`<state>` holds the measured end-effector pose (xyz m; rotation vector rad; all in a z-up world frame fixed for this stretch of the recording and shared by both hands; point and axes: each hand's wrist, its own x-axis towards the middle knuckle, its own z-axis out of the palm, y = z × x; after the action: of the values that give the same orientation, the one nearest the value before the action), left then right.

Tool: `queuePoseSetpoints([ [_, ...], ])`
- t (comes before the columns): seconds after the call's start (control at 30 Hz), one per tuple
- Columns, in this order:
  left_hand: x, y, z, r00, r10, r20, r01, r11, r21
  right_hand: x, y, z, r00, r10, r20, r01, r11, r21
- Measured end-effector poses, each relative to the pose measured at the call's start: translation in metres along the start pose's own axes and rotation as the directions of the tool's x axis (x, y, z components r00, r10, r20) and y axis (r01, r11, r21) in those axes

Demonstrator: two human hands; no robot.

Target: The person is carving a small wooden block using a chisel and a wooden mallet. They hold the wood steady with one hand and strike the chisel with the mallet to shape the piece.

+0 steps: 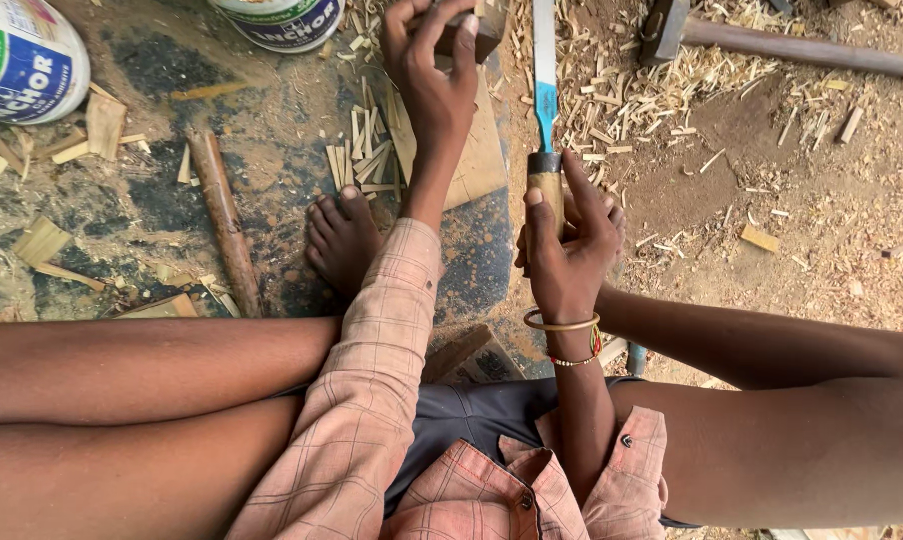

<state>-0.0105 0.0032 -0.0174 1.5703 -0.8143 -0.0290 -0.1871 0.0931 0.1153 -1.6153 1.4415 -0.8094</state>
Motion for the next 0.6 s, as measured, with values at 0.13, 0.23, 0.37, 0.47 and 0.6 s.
queuePoseSetpoints([
  [0.13,0.002,-0.001,-0.002,1.000,0.018,0.009,-0.018,1.000,-0.014,-0.003,0.002,-0.005,0.984,-0.175,0.025,0.175,0.944,-0.278],
  [0.23,0.004,-0.005,-0.005,0.999,0.029,0.024,-0.030,0.998,0.057,-0.004,-0.002,-0.005,0.968,-0.247,0.050,0.246,0.878,-0.410],
  [0.37,0.004,-0.013,-0.002,0.999,-0.034,0.018,0.032,0.993,0.111,0.001,-0.012,-0.003,0.987,-0.112,0.117,0.130,0.978,-0.160],
  [0.47,-0.002,-0.022,0.001,1.000,0.013,-0.005,-0.012,0.993,0.119,0.001,-0.018,-0.003,0.965,0.229,0.128,-0.214,0.970,-0.118],
  [0.6,-0.011,-0.035,0.008,0.998,0.048,-0.038,-0.042,0.989,0.140,0.000,-0.018,-0.001,0.984,-0.147,0.099,0.164,0.966,-0.200],
])
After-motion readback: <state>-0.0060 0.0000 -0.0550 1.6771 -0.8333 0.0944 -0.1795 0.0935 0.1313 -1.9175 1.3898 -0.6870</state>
